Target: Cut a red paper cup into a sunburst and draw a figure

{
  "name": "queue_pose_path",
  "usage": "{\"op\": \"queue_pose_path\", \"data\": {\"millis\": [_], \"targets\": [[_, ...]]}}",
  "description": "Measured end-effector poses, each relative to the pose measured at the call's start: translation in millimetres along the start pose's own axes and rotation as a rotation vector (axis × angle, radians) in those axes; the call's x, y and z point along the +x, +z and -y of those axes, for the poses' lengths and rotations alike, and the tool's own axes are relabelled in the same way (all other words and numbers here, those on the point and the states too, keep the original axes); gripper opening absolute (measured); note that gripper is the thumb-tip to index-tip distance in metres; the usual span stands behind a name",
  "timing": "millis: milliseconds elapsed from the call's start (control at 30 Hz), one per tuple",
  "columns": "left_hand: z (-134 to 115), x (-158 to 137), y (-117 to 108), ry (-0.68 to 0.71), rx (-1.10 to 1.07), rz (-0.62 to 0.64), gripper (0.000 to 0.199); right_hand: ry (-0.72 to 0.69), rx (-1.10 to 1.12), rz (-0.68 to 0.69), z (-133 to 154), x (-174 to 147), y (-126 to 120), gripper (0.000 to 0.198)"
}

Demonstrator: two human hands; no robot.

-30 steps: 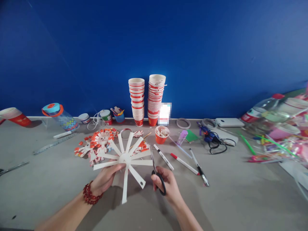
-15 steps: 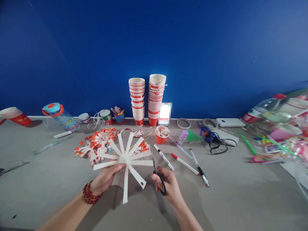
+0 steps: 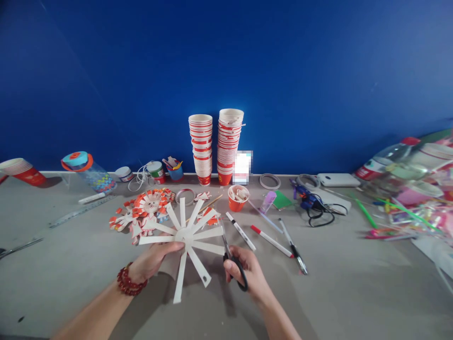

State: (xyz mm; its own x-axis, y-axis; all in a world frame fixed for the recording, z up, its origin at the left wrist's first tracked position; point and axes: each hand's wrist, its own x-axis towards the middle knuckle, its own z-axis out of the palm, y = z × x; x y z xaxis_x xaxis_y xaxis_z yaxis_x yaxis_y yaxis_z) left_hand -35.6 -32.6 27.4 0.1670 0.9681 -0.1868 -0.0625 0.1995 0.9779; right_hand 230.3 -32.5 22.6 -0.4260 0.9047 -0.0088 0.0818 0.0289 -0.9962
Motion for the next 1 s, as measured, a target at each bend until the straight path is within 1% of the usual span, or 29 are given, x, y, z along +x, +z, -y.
{"op": "queue_pose_path", "data": {"millis": [133, 267, 500, 767, 900, 1000], "targets": [[1.0, 0.6, -2.7, -0.004, 0.025, 0.001, 0.030, 0.003, 0.044, 0.006, -8.0, 0.2, -1.1, 0.061], [-0.7, 0.4, -1.7, 0.007, 0.014, 0.002, 0.032, -0.024, 0.066, 0.006, -15.2, -1.0, -1.6, 0.060], [-1.5, -1.1, -1.1, -0.012, 0.027, -0.013, 0.037, -0.020, 0.073, -0.003, -14.2, -1.7, -0.8, 0.061], [-1.4, -2.2, -1.8, -0.031, 0.025, -0.014, 0.032, 0.018, 0.069, -0.027, -12.3, 1.0, -1.2, 0.060], [-4.9, -3.8, -0.8, -0.071, -0.030, -0.022, 0.024, 0.028, 0.045, -0.043, -9.8, 1.2, -1.8, 0.060], [-5.3, -3.5, -0.3, -0.070, -0.051, -0.029, 0.019, 0.043, 0.033, -0.058, -7.6, 0.7, -2.0, 0.061]]}}
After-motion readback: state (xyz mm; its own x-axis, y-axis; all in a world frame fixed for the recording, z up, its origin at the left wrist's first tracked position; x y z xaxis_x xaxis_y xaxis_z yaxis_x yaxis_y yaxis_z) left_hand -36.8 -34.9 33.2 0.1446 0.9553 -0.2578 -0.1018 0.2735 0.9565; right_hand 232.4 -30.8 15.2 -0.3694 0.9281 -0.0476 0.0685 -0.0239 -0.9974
